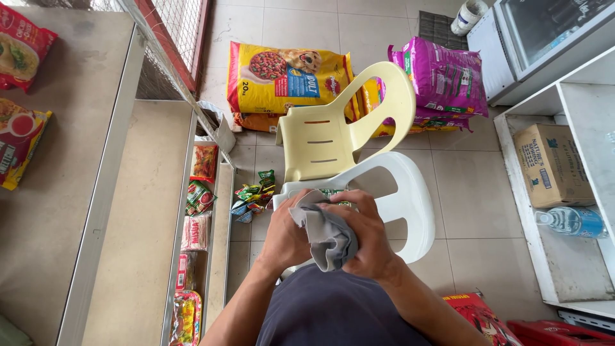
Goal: Cleaning and wiping dust off canned goods on a grocery store shelf using a cloth.
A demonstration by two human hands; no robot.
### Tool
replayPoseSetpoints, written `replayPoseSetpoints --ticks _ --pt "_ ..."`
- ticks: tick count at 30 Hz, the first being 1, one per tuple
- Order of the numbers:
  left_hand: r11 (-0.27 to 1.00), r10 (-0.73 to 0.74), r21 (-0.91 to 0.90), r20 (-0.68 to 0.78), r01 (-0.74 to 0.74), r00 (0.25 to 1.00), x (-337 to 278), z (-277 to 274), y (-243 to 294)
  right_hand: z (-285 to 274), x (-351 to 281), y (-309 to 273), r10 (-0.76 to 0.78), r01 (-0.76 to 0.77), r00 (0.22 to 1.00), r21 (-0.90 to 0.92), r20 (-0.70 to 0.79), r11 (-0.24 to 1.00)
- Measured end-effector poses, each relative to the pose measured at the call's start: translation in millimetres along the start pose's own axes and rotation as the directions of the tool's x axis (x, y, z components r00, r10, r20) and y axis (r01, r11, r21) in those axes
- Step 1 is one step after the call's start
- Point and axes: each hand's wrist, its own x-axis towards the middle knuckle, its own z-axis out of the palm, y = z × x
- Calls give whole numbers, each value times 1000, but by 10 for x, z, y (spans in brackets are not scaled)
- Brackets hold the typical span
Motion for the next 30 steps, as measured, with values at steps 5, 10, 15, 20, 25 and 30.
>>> replayPoseSetpoints --ticks 5,10,15,20,25,30 --pt "999 37 -5 -3 -37 999 -34 9 -23 -18 -24 21 -23 19 999 -110 -28 994" --pt "990 -139 2 10 139 990 10 -38 60 -125 -81 62 107 -103 994 -122 29 987" --pt "992 -126 -12 46 127 991 -96 167 -30 -101 -142 1 196 -193 980 -81 33 978" --pt "957 -263 209 315 204 912 -42 267 -36 -118 -177 -41 95 -96 995 -92 -13 991" --pt "986 -131 -100 2 131 991 42 282 16 -293 -285 260 26 -32 997 77 68 996" --pt "973 -225 -36 63 227 972 139 407 86 -387 -353 488 20 -20 1000 22 11 1000"
